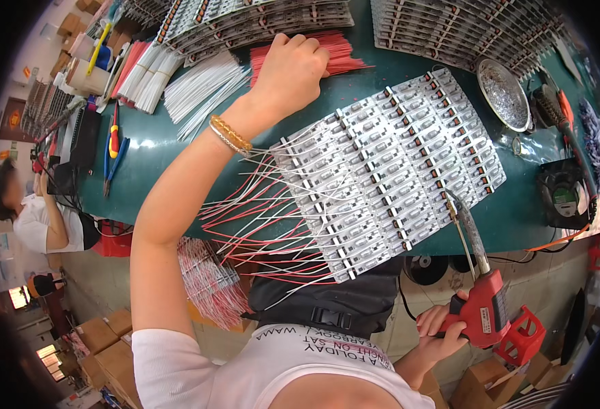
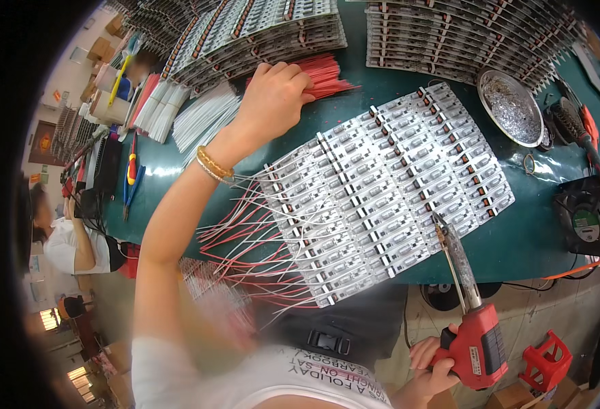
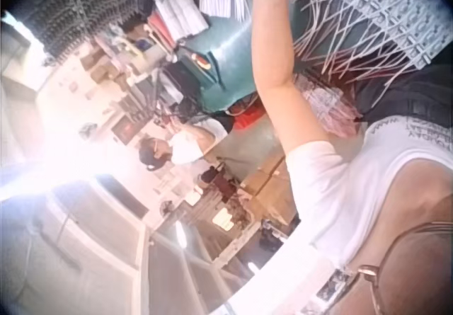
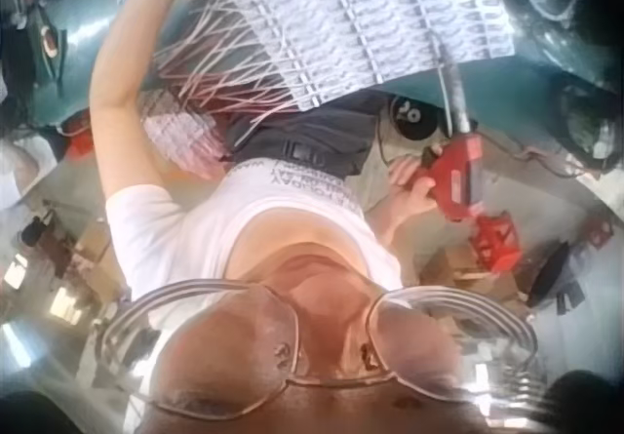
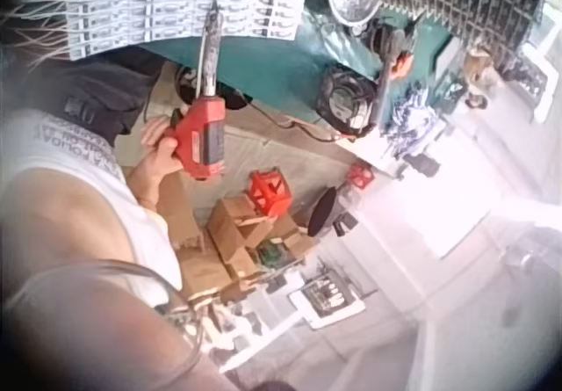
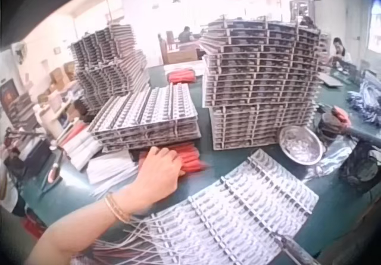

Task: The person uses a soldering iron to attach red and white wires to a grid of electronic components on a workbench. The person holds the wires in place with one hand while applying heat with the soldering iron in the other hand, working systematically across the board.

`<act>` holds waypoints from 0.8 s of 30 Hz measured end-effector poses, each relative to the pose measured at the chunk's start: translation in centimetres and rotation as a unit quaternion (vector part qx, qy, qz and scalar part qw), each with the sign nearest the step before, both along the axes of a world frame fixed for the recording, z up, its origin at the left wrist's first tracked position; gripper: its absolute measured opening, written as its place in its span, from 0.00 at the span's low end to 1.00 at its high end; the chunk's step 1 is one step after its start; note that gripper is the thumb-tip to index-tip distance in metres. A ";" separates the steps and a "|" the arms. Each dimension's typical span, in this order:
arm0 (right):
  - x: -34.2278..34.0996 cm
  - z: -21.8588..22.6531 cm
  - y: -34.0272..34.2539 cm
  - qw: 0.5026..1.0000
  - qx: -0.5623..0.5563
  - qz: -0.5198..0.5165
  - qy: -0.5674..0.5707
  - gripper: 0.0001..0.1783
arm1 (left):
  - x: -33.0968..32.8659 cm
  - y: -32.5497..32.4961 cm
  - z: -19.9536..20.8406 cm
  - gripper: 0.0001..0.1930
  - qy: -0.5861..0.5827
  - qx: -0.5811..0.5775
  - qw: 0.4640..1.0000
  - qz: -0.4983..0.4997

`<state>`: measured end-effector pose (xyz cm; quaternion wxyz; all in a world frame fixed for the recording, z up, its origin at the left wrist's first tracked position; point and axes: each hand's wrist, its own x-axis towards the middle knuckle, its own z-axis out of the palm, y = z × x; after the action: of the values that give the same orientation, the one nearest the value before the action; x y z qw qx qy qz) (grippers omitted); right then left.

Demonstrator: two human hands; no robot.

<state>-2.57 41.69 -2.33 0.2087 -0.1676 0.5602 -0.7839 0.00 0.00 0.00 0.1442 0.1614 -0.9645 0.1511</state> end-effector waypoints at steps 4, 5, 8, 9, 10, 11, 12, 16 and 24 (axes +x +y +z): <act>-0.1 0.1 -0.1 1.000 0.016 -0.017 -0.015 0.35 | -0.5 -0.3 0.8 0.09 0.055 0.112 0.992 0.027; -0.5 0.1 -0.1 1.000 0.018 -0.018 -0.012 0.35 | -0.9 -0.2 1.1 0.09 0.066 0.156 0.985 0.042; -0.3 0.0 0.0 0.999 0.000 -0.020 -0.027 0.34 | -0.9 -1.1 1.5 0.09 0.175 0.213 0.961 0.014; -0.2 0.1 0.0 0.999 -0.003 -0.020 -0.029 0.34 | -0.9 -1.5 1.9 0.10 0.178 0.213 0.961 0.005; -0.2 0.1 0.0 0.999 -0.005 -0.020 -0.031 0.34 | -0.8 -2.0 2.4 0.10 0.182 0.213 0.960 -0.004; -0.1 0.2 -0.1 0.999 -0.008 -0.019 -0.034 0.34 | -0.7 -2.5 3.1 0.10 0.185 0.212 0.960 -0.012; -0.1 0.1 0.1 0.999 -0.017 -0.019 -0.032 0.33 | -1.1 -2.7 3.9 0.10 0.186 0.209 0.959 -0.040; 0.0 0.1 0.4 0.999 -0.025 -0.021 -0.034 0.32 | -1.5 -1.2 9.9 0.10 -0.044 0.154 0.985 -0.071; 0.0 0.4 0.3 0.999 -0.046 -0.010 -0.026 0.30 | -3.3 2.7 10.9 0.09 -0.388 0.031 0.920 0.030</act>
<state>-2.53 41.94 -1.97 0.2075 -0.1515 0.5194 -0.8150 -3.34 2.68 10.86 -0.2514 0.1236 -0.9437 0.1759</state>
